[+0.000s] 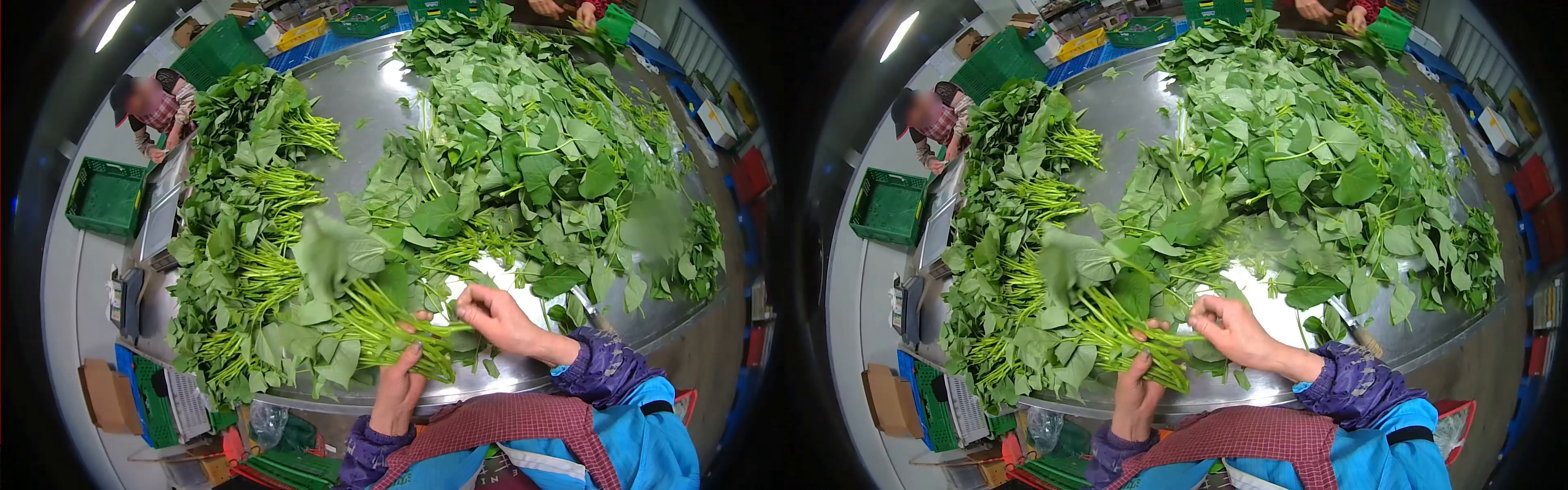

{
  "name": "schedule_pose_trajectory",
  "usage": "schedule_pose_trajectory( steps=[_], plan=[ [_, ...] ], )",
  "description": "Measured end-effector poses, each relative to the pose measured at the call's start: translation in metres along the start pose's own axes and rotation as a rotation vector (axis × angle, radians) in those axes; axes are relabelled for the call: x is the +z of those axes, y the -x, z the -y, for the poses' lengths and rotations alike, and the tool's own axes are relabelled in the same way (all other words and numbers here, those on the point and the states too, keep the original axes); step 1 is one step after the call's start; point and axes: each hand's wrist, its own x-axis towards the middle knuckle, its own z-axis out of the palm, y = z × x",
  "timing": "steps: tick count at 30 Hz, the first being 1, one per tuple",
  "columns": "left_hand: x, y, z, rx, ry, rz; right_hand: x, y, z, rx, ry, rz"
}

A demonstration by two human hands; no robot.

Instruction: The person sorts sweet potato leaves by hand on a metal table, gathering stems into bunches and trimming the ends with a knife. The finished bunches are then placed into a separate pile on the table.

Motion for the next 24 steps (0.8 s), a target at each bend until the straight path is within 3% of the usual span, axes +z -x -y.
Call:
schedule_pose_trajectory(
  steps=[3, 4, 6, 8, 10, 11, 14, 15, 17, 20, 21, 22, 24],
  plan=[
    [0.001, 0.0, -0.007, 0.049, 0.234, 0.062, -0.024, -0.012, 0.016, -0.042, -0.315, -0.396],
    [0.0, 0.001, -0.013, 0.058, 0.369, 0.074, -0.048, -0.021, 0.009, -0.148, -0.334, -0.451],
    [-0.008, 0.002, -0.023, 0.072, 0.357, 0.087, -0.066, -0.027, 0.035, -0.173, -0.664, -0.528],
    [-0.019, 0.004, -0.027, 0.127, 0.316, 0.021, -0.07, -0.034, 0.034, -0.087, -0.446, -0.341],
    [-0.021, 0.004, -0.032, 0.148, 0.322, -0.017, -0.062, -0.054, -0.003, -0.174, 0.359, -0.207],
    [-0.026, 0.004, -0.034, 0.13, 0.364, -0.02, -0.054, -0.06, -0.019, -0.354, 0.727, -0.242],
    [-0.024, 0.009, -0.041, 0.128, 0.447, 0.012, -0.035, -0.068, -0.042, -0.134, 1.084, -0.102],
    [-0.019, 0.013, -0.046, 0.132, 0.472, 0.003, -0.034, -0.068, -0.047, -0.139, 1.082, -0.097],
    [-0.023, 0.016, -0.047, 0.14, 0.505, -0.019, -0.033, -0.061, -0.037, -0.309, 0.761, -0.082],
    [-0.038, 0.015, -0.046, 0.179, 0.619, -0.038, -0.047, -0.052, 0.008, 0.175, -0.119, -0.035],
    [-0.039, 0.014, -0.046, 0.205, 0.631, -0.001, -0.05, -0.05, 0.014, 0.166, -0.257, -0.059],
    [-0.038, 0.014, -0.046, 0.228, 0.64, 0.038, -0.051, -0.05, 0.005, 0.164, -0.256, -0.063],
    [-0.032, 0.011, -0.048, 0.205, 0.682, 0.069, -0.053, -0.051, -0.02, 0.112, 0.144, -0.106]
  ],
)
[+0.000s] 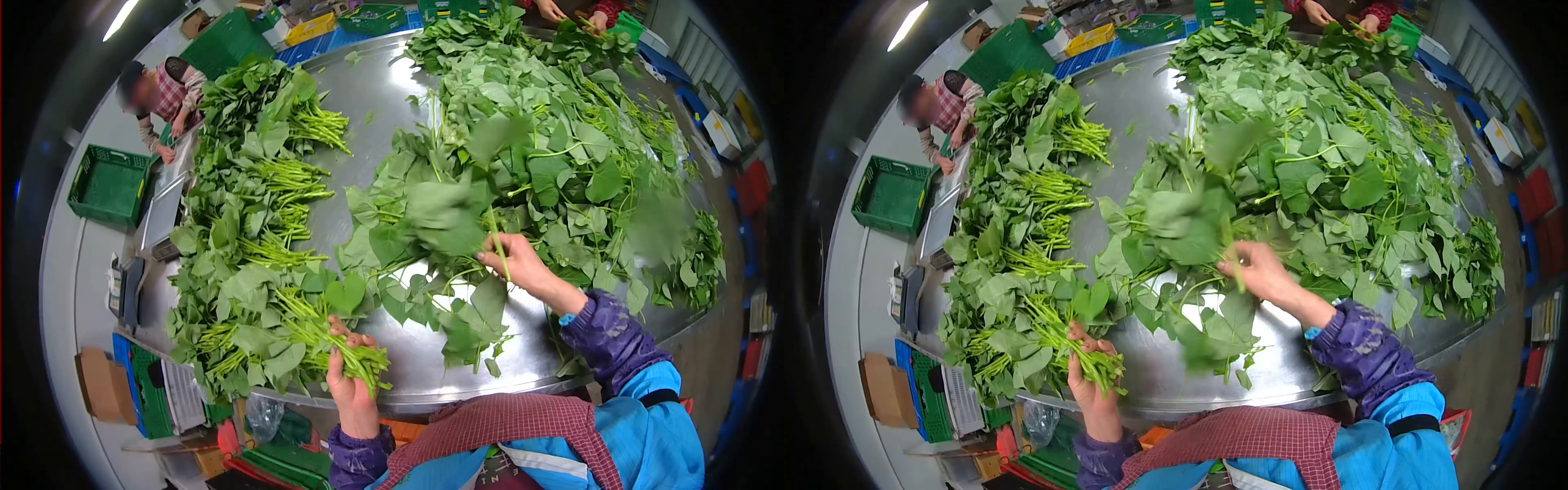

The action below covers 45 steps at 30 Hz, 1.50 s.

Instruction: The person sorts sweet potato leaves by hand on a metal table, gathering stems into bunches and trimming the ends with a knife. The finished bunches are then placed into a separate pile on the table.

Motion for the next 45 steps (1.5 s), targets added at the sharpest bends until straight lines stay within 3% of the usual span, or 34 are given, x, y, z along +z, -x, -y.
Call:
schedule_pose_trajectory(
  steps=[1, 2, 4, 16, 18, 19, 20, 22, 23, 26, 28, 30, 35, 38, 39, 42, 43, 45],
  plan=[
    [0.0, -0.001, 0.001, 0.03, -0.07, 0.025, -0.001, 0.008, 0.017, 0.105, -0.164, -0.003],
    [-0.001, 0.002, 0.003, 0.065, -0.138, 0.037, -0.004, 0.014, 0.025, 0.037, -0.374, 0.02],
    [0.003, 0.005, 0.006, 0.063, -0.19, 0.02, -0.001, 0.017, 0.03, 0.023, -0.478, 0.049],
    [0.028, 0.003, 0.026, -0.046, -0.393, 0.02, 0.021, 0.035, 0.03, 0.009, -0.425, 0.047],
    [0.032, -0.002, 0.029, -0.042, -0.456, 0.012, 0.025, 0.04, 0.033, -0.167, -0.105, -0.049],
    [0.036, 0.0, 0.032, -0.08, -0.512, -0.004, 0.029, 0.044, 0.027, -0.368, -0.027, -0.067],
    [0.037, -0.002, 0.035, -0.119, -0.569, -0.008, 0.032, 0.047, 0.027, -0.371, -0.027, -0.065],
    [0.025, -0.007, 0.042, -0.103, -0.595, -0.021, 0.037, 0.058, 0.031, -0.627, 0.193, 0.022],
    [0.026, -0.009, 0.044, -0.123, -0.544, 0.002, 0.036, 0.064, 0.038, -0.623, 0.336, 0.024],
    [0.02, -0.01, 0.045, -0.105, -0.546, 0.001, 0.03, 0.067, 0.042, -0.451, 0.286, 0.138],
    [0.012, -0.019, 0.04, -0.265, -0.445, 0.019, 0.031, 0.054, 0.032, -0.511, 0.063, -0.016],
    [0.009, -0.016, 0.047, -0.266, -0.456, -0.003, 0.025, 0.058, 0.041, -0.035, -0.276, -0.087],
    [0.021, -0.009, 0.059, -0.232, -0.343, 0.003, 0.013, 0.056, 0.057, 0.163, -0.879, -0.271],
    [0.015, -0.009, 0.043, -0.191, -0.33, 0.029, -0.037, 0.039, 0.039, 0.028, -0.935, -0.521],
    [0.013, -0.01, 0.039, -0.149, -0.352, 0.019, -0.037, 0.041, 0.042, 0.029, -0.935, -0.52],
    [0.012, -0.009, 0.04, -0.108, -0.383, -0.005, -0.022, 0.052, 0.041, 0.179, -0.503, -0.064],
    [0.009, -0.01, 0.04, -0.123, -0.396, 0.029, -0.015, 0.053, 0.043, 0.244, -0.386, 0.273],
    [0.008, -0.011, 0.039, -0.142, -0.412, 0.06, 0.001, 0.056, 0.04, 0.314, -0.458, 0.491]
  ],
)
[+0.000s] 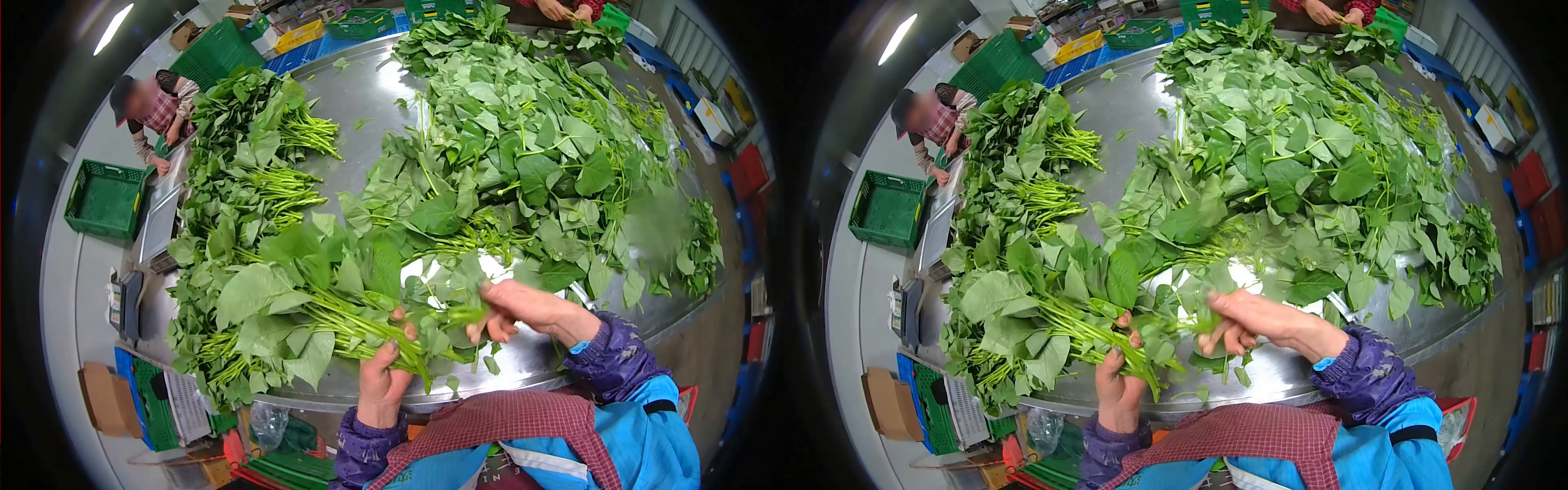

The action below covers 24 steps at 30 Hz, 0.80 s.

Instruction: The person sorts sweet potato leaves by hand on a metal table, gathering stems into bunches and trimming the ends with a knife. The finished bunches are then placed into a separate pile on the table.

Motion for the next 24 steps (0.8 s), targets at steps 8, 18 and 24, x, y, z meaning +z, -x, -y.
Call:
schedule_pose_trajectory(
  steps=[8, 18, 24],
  plan=[
    [0.004, -0.002, -0.01, 0.07, -0.118, -0.03, 0.016, -0.015, -0.001, -0.09, -0.141, -0.155],
    [-0.004, 0.012, 0.026, -0.126, -0.078, -0.124, 0.038, -0.028, -0.019, -0.32, 0.158, -0.305],
    [0.008, 0.013, 0.029, -0.205, -0.357, -0.235, 0.037, -0.029, -0.028, -0.374, 0.441, -0.38]
  ],
)
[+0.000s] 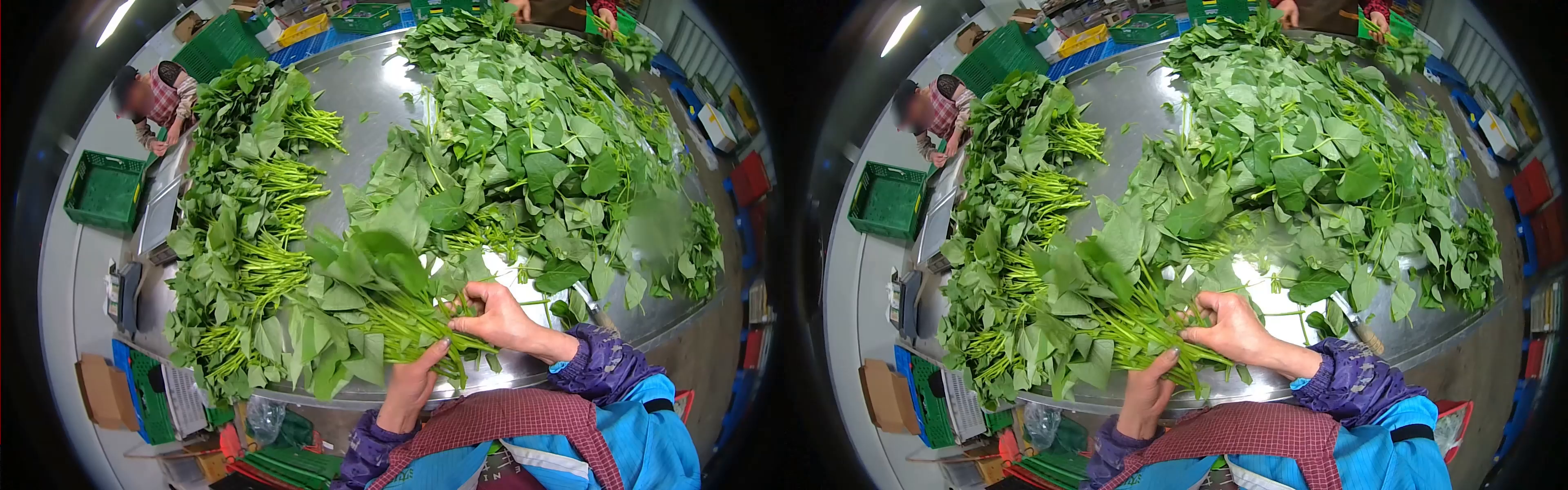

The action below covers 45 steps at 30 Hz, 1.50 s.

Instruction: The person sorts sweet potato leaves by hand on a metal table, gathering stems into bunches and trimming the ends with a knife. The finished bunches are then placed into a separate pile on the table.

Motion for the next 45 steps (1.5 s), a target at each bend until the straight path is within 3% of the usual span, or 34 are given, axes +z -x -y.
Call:
schedule_pose_trajectory(
  steps=[3, 5, 9, 11, 12, 13, 15, 16, 18, 19, 21, 23, 25, 27, 29, 33, 39, 41, 43, 45],
  plan=[
    [0.004, -0.002, 0.001, 0.088, 0.005, -0.001, 0.003, 0.0, 0.005, 0.149, 0.038, 0.054],
    [0.005, -0.004, 0.0, 0.089, 0.05, -0.014, 0.009, -0.002, -0.006, -0.028, -0.172, -0.077],
    [-0.004, -0.007, 0.009, 0.01, 0.247, 0.033, 0.004, 0.002, 0.0, -0.14, -0.011, -0.03],
    [0.002, -0.003, 0.002, -0.061, 0.468, 0.213, 0.007, 0.008, 0.008, -0.098, -0.527, -0.035],
    [0.009, -0.001, -0.004, -0.03, 0.472, 0.206, -0.001, 0.016, 0.018, 0.112, -0.508, -0.026],
    [0.004, -0.002, -0.01, -0.028, 0.473, 0.203, -0.012, 0.017, 0.015, 0.095, -0.613, -0.122],
    [-0.016, -0.004, -0.033, 0.065, 0.909, 0.38, -0.055, 0.007, 0.004, -0.022, -0.969, -0.234],
    [-0.025, -0.003, -0.044, 0.174, 0.812, 0.302, -0.065, 0.01, 0.001, -0.024, -0.966, -0.233],
    [-0.038, 0.002, -0.057, 0.332, 0.709, 0.218, -0.075, 0.015, -0.005, 0.192, -0.003, 0.108],
    [-0.041, 0.004, -0.061, 0.38, 0.703, 0.214, -0.075, 0.009, -0.014, -0.043, 0.407, 0.35],
    [-0.046, 0.005, -0.06, 0.374, 0.718, 0.227, -0.068, 0.007, -0.017, -0.178, 0.871, 0.275],
    [-0.046, 0.004, -0.055, 0.343, 0.722, 0.2, -0.068, -0.02, -0.022, -0.112, 0.816, 0.028],
    [-0.048, -0.001, -0.043, 0.307, 0.686, 0.122, -0.064, -0.046, -0.033, -0.259, 0.863, -0.176],
    [-0.069, -0.011, -0.022, -0.038, 0.725, 0.167, -0.052, -0.064, -0.047, -0.321, 1.011, -0.216],
    [-0.073, -0.015, 0.0, -0.058, 0.657, -0.097, -0.039, -0.074, -0.069, -0.335, 1.096, -0.216],
    [-0.075, -0.017, 0.011, -0.197, 0.74, 0.015, -0.031, -0.074, -0.073, -0.308, 1.161, -0.226],
    [-0.06, -0.01, -0.013, -0.07, 0.677, 0.179, -0.052, -0.059, -0.036, -0.344, 0.807, -0.221],
    [-0.062, -0.006, -0.021, -0.014, 0.785, 0.375, -0.06, -0.047, -0.012, -0.305, 0.706, -0.234],
    [-0.055, 0.0, -0.032, 0.001, 0.814, 0.328, -0.07, -0.038, 0.002, 0.063, 0.493, -0.095],
    [-0.056, 0.002, -0.037, 0.177, 0.782, 0.34, -0.074, -0.032, -0.017, -0.009, 0.556, -0.073]
  ],
)
